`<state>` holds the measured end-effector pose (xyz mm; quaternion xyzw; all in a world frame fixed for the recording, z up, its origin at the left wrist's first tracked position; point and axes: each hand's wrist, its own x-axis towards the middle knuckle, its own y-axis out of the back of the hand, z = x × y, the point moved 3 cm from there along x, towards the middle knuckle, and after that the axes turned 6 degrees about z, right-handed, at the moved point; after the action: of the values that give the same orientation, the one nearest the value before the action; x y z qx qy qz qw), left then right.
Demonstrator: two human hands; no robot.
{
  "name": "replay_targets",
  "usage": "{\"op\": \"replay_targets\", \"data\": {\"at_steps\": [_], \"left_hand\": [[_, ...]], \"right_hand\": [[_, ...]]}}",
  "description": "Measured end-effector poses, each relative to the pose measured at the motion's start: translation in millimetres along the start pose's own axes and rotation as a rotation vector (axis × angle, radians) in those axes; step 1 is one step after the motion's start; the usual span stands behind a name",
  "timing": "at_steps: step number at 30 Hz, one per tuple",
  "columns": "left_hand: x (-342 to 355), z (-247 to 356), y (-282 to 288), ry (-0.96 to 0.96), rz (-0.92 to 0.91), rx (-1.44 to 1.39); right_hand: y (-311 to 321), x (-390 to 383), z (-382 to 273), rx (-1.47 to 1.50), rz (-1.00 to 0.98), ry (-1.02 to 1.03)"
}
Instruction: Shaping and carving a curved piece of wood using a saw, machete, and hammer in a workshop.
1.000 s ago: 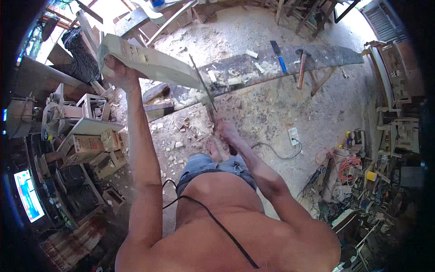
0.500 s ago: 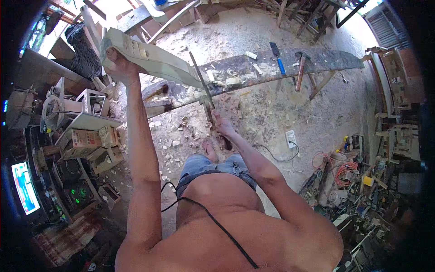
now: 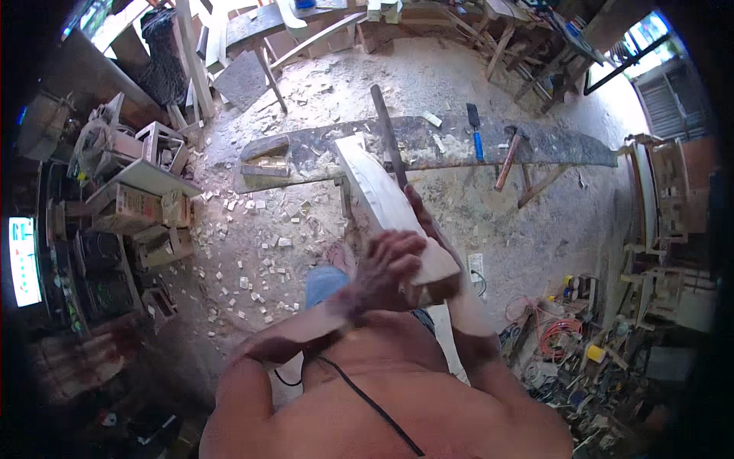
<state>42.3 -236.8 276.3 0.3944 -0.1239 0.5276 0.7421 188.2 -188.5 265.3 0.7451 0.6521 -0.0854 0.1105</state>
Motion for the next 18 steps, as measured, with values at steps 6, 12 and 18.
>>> {"op": "replay_targets", "data": {"at_steps": [6, 12, 18], "left_hand": [[10, 16, -31, 0.096, -0.235, -0.252], [-75, -190, -5, 1.26, 0.288, -0.226], [-49, -358, -60, 1.559, 0.324, -1.347]], "right_hand": [[72, -24, 117, 0.36, -0.43, -0.278], [59, 11, 125, 0.209, -0.296, -0.785], [53, 10, 204, -0.149, -0.039, -0.237]]}}
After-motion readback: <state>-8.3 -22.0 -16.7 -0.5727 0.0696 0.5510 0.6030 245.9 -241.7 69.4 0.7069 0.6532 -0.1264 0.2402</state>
